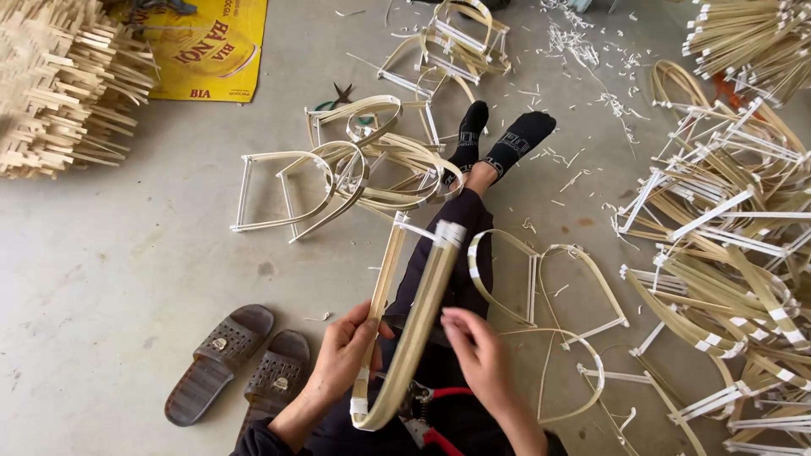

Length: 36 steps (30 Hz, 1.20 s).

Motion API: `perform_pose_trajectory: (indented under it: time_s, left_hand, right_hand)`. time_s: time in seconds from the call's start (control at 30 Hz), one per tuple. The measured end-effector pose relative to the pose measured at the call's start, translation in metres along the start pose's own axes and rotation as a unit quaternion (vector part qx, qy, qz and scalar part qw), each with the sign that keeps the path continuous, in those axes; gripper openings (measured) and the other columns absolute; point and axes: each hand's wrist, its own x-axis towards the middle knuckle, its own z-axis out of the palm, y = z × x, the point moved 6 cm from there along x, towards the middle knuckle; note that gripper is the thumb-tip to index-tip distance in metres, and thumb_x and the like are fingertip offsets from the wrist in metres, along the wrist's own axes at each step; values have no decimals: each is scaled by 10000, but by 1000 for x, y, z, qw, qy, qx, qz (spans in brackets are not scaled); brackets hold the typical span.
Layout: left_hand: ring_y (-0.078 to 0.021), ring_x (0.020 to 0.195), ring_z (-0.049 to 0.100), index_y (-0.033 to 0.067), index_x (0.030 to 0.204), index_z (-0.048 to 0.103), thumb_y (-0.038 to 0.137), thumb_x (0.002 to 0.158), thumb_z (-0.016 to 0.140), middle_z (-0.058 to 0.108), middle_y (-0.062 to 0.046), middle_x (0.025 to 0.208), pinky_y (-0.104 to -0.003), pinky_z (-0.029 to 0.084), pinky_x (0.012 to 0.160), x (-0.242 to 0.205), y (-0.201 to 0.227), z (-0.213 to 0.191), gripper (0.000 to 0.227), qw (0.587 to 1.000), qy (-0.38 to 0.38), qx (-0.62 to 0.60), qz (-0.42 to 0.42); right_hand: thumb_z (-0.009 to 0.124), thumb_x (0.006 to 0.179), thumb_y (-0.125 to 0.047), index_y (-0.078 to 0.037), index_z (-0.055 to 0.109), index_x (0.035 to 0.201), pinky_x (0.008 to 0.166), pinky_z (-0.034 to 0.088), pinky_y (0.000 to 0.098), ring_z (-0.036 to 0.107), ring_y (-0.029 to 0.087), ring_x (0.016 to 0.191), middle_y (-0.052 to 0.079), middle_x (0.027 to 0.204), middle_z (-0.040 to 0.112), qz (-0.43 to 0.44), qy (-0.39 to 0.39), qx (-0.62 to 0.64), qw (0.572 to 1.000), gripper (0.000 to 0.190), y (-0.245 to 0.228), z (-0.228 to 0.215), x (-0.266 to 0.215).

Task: The recorder uses various tools to assemble and trim bamboo frames for what appear to be traditional lanterns or baskets.

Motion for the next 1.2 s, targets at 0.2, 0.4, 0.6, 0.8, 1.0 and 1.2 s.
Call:
perform_pose_trajectory:
  time_s: [0.2, 0.4, 0.6, 0.8, 1.0, 1.2]
  left_hand:
    - [-97, 483, 584, -36, 1416, 548, 146, 1014, 485, 692, -67, 886, -246, 485, 442, -20, 2, -11, 446, 998, -21, -46, -34]
    - [-35, 795, 679, -72, 1431, 571, 107, 1044, 502, 743, -73, 1050, -206, 565, 712, -37, 4, -9, 432, 994, -52, -85, -47]
    - [-44, 628, 626, -47, 1425, 558, 117, 1041, 484, 746, -53, 972, -203, 537, 599, -46, 13, 2, 424, 989, -114, -70, -61]
    - [-71, 484, 559, -62, 1400, 584, 127, 1071, 472, 736, -77, 904, -207, 477, 477, -53, 7, 15, 396, 981, -183, -50, -43]
    - [-105, 485, 593, -34, 1340, 602, 126, 1041, 499, 747, -104, 906, -241, 512, 456, -25, 18, -1, 354, 990, -124, -10, -65]
    - [-211, 727, 690, -42, 1427, 509, 207, 1117, 458, 686, -204, 1194, -345, 602, 651, 57, 101, -45, 400, 995, 20, -36, 95]
  right_hand:
    - [805, 828, -220, -2, 613, 1108, 793, 527, 401, 652, 314, 963, 165, 1014, 643, 32, -148, -354, 923, 404, 53, 31, 16]
    - [737, 931, -161, -44, 665, 1089, 800, 566, 321, 702, 188, 896, 90, 1005, 700, -10, -86, -261, 962, 210, 50, -4, 8]
    - [502, 1065, -200, 29, 508, 1404, 582, 528, 250, 602, 100, 625, 158, 1027, 735, 73, -6, -114, 991, 409, -15, -51, -14]
    - [380, 1131, -435, -12, 541, 1570, 555, 404, 189, 499, 14, 624, 28, 828, 646, 90, -43, 34, 994, 631, -11, -56, -62]
    - [578, 1032, -312, -56, 522, 1532, 582, 532, 242, 596, 121, 663, 80, 868, 689, 152, -104, -78, 980, 565, 8, -18, -84]
    - [788, 886, -243, -24, 571, 1411, 892, 570, 358, 722, 294, 1083, 158, 1278, 682, 61, -268, -195, 942, 609, -37, 44, -56]
